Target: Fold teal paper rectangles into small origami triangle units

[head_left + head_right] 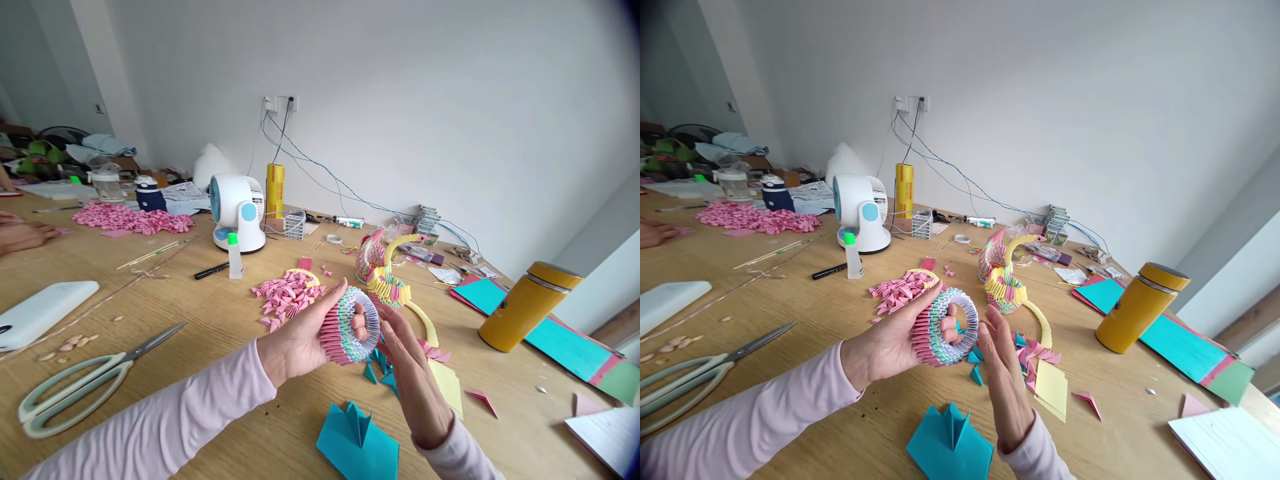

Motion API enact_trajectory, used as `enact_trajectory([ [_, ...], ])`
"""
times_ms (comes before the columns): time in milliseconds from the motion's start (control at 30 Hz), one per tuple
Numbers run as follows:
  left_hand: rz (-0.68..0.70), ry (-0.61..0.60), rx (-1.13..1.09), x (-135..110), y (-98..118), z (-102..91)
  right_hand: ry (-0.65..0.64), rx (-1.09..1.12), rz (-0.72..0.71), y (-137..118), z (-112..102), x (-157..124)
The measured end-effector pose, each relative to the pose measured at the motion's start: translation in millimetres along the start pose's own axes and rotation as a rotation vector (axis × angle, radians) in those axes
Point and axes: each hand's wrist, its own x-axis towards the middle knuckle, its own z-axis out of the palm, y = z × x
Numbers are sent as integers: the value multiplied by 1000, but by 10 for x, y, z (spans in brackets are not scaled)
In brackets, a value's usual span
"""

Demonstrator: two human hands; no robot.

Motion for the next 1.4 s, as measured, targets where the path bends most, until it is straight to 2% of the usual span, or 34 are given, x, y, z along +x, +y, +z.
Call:
enact_trajectory([
  [133,52,29,4,2,0,-16,111,-119,-41,-68,33,-76],
  [267,58,18,83,7,-16,-28,50,-149,-121,-129,126,-164],
  [400,85,26,119,11,-42,-23,-6,-206,-113,-148,185,-211],
  [567,84,38,132,7,-24,-23,2,-297,-165,-126,162,-221],
  [733,12,-33,138,2,55,-86,95,-178,-131,-157,134,-184],
  [867,-14,-96,188,11,80,-140,15,-58,-55,-214,132,-157],
  [1000,-51,-162,296,17,75,-155,-31,-44,-28,-220,122,-141],
  [1200,-46,-149,446,1,59,-145,-74,-5,-54,-141,96,-96],
  [1400,-30,-146,394,-17,43,-103,-83,35,-32,-148,93,-79],
])
